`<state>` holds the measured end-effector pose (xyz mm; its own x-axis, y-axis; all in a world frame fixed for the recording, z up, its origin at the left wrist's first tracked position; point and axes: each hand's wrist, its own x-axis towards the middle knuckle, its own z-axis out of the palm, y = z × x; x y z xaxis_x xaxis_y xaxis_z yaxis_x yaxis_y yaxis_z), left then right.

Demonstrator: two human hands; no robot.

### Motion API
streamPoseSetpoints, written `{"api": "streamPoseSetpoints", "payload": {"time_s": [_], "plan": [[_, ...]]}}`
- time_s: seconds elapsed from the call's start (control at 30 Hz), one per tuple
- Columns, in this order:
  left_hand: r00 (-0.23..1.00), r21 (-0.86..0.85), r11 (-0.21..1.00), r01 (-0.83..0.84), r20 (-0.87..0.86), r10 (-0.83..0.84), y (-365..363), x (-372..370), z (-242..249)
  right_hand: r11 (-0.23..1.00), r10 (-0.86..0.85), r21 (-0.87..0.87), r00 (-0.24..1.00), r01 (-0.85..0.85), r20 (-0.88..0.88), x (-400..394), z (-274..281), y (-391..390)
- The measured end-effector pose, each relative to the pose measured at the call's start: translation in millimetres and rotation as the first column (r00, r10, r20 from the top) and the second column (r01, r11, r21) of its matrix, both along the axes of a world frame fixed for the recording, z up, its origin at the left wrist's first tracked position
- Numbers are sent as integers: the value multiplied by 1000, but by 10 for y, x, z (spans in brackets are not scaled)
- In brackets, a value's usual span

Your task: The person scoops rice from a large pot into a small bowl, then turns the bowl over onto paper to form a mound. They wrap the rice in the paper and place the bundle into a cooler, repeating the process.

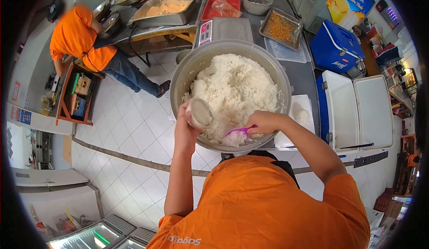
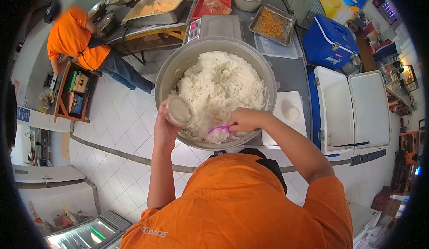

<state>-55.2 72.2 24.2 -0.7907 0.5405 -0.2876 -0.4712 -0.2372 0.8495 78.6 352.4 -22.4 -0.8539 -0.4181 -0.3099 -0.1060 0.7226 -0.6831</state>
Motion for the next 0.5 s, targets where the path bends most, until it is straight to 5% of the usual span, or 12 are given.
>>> {"api": "streamPoseSetpoints", "payload": {"time_s": [0.13,0.2,0.23,0.3,0.4,0.5], "plan": [[972,-347,910,226,25,-232,41,-55,-7,970,-212,-99,971,223,111,127,577,-4],[968,-303,920,250,54,-245,133,-23,-129,913,-408,-35,906,407,-115,153,811,-120],[962,-132,958,255,140,-236,195,12,-155,911,-413,-39,903,411,-119,161,746,-219],[954,66,983,174,237,-184,375,131,-93,790,-512,3,663,613,-546,183,547,-504],[957,218,972,88,253,-143,537,165,-259,745,-555,154,731,649,-398,206,483,-940],[953,249,962,115,244,-178,573,140,-322,751,-447,270,764,603,-465,272,487,-1078]]}}
